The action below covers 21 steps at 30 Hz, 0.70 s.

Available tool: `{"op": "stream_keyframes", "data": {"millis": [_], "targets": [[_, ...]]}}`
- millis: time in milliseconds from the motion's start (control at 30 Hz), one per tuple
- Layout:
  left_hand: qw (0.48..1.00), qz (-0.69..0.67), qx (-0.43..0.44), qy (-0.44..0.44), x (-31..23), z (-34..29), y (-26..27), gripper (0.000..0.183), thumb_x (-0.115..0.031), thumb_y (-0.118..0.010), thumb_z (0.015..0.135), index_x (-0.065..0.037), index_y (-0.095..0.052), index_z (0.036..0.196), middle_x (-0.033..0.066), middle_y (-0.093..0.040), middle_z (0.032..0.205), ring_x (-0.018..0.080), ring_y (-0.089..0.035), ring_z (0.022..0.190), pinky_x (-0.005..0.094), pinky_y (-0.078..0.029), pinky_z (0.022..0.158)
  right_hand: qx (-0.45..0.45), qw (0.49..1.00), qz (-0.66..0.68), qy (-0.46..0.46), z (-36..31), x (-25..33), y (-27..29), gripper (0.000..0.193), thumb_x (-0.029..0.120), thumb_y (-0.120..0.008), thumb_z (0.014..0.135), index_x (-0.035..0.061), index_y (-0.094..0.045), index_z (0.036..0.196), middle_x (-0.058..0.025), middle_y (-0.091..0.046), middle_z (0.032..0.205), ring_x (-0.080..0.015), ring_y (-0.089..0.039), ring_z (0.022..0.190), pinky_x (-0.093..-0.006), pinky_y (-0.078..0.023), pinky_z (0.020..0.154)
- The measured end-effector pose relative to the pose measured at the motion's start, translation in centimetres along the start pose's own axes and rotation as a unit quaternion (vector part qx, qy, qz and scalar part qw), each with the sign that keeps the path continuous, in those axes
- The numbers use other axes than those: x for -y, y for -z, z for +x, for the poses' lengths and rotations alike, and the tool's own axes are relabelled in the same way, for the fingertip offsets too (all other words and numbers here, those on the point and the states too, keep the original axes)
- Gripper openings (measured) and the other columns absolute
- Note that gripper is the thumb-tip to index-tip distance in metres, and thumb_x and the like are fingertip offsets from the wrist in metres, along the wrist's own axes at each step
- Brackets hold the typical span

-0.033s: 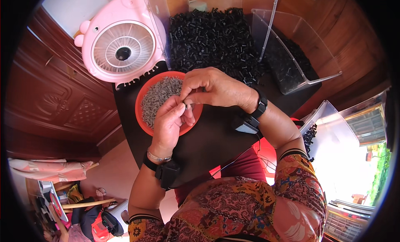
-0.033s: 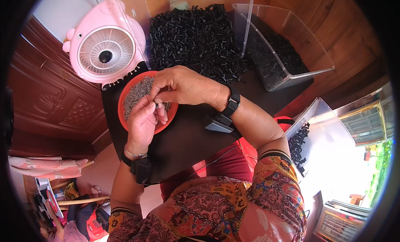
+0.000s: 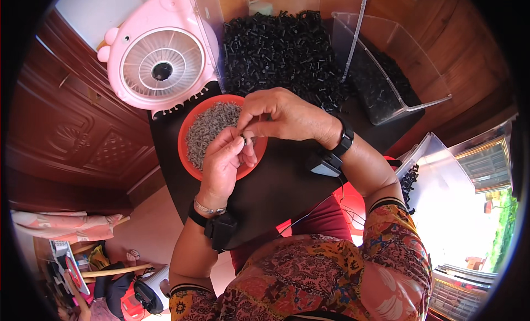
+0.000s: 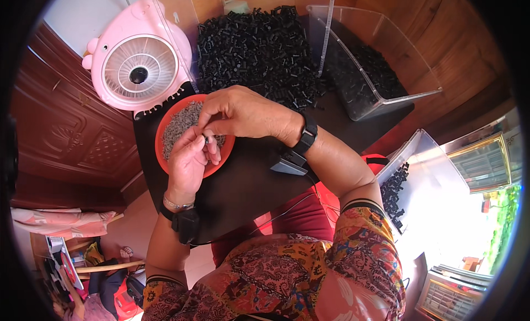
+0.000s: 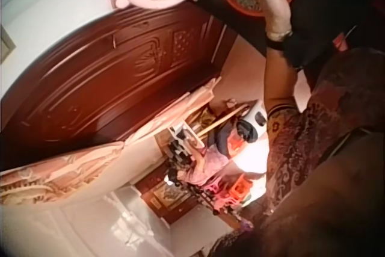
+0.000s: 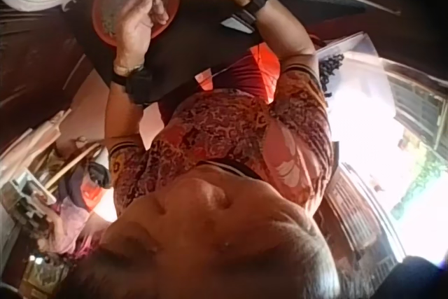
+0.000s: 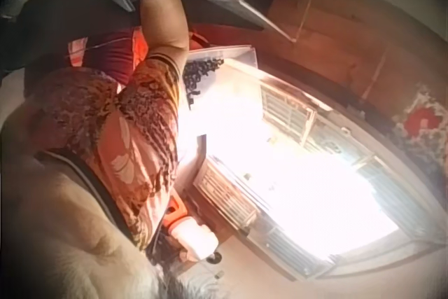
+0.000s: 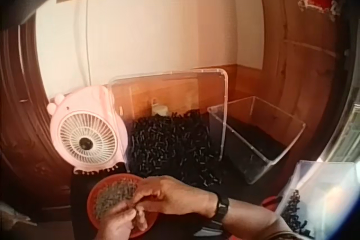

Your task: The person assembles components by picking black plastic pieces from a container and inserting small metal parts from a dish into them by hand.

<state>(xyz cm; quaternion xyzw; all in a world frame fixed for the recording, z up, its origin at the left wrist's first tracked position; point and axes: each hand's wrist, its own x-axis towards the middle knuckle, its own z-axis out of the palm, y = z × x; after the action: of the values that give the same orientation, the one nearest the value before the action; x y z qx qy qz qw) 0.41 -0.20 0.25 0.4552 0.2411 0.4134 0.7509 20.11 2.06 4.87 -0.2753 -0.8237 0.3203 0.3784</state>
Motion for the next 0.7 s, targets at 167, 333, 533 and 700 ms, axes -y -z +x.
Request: {"op": "stream_keyframes", "data": {"millis": [167, 333, 533, 700], "targets": [[0.999, -0.018, -0.023, -0.028, 0.0, 0.1, 0.3, 0.014, -0.018, -0.050, 0.092, -0.004, -0.053, 0.091, 0.0042, -0.056, 0.077, 0.0137, -0.056, 0.066, 0.0251, -0.044, 0.062, -0.011, 0.983, -0.176, -0.039, 0.0, 1.4, 2.8, 0.012, 0.005, -0.067, 0.076, 0.0029, -0.066, 0.087, -0.0091, -0.063, 0.079, -0.0250, -0.062, 0.076, -0.0325, -0.049, 0.068], [0.998, -0.034, -0.030, -0.046, -0.4, 0.1, 0.8, 0.015, -0.018, -0.050, 0.092, -0.004, -0.053, 0.090, 0.0037, -0.056, 0.077, 0.0134, -0.056, 0.066, 0.0253, -0.044, 0.061, 0.095, 0.964, -0.243, -0.045, -1.8, 1.8, 3.6, 0.013, 0.008, -0.069, 0.070, 0.0075, -0.067, 0.083, -0.0039, -0.063, 0.081, -0.0252, -0.058, 0.082, -0.0350, -0.048, 0.072], [0.997, -0.050, -0.027, -0.050, -0.5, 0.0, 0.7, 0.015, -0.018, -0.049, 0.093, -0.005, -0.053, 0.090, 0.0035, -0.056, 0.076, 0.0133, -0.055, 0.066, 0.0255, -0.044, 0.061, 0.169, 0.907, -0.385, -0.039, -4.2, 0.3, 1.8, 0.016, 0.011, -0.070, 0.068, 0.0093, -0.065, 0.083, -0.0033, -0.060, 0.084, -0.0245, -0.055, 0.088, -0.0354, -0.048, 0.074], [0.997, -0.051, -0.025, -0.047, -0.5, 0.1, 0.8, 0.015, -0.018, -0.049, 0.093, -0.005, -0.053, 0.089, 0.0036, -0.056, 0.076, 0.0134, -0.056, 0.066, 0.0255, -0.044, 0.061, 0.161, 0.889, -0.430, -0.009, -4.7, -2.0, 1.1, 0.012, 0.011, -0.068, 0.069, 0.0081, -0.061, 0.079, -0.0040, -0.057, 0.082, -0.0249, -0.054, 0.085, -0.0352, -0.048, 0.073]]}}
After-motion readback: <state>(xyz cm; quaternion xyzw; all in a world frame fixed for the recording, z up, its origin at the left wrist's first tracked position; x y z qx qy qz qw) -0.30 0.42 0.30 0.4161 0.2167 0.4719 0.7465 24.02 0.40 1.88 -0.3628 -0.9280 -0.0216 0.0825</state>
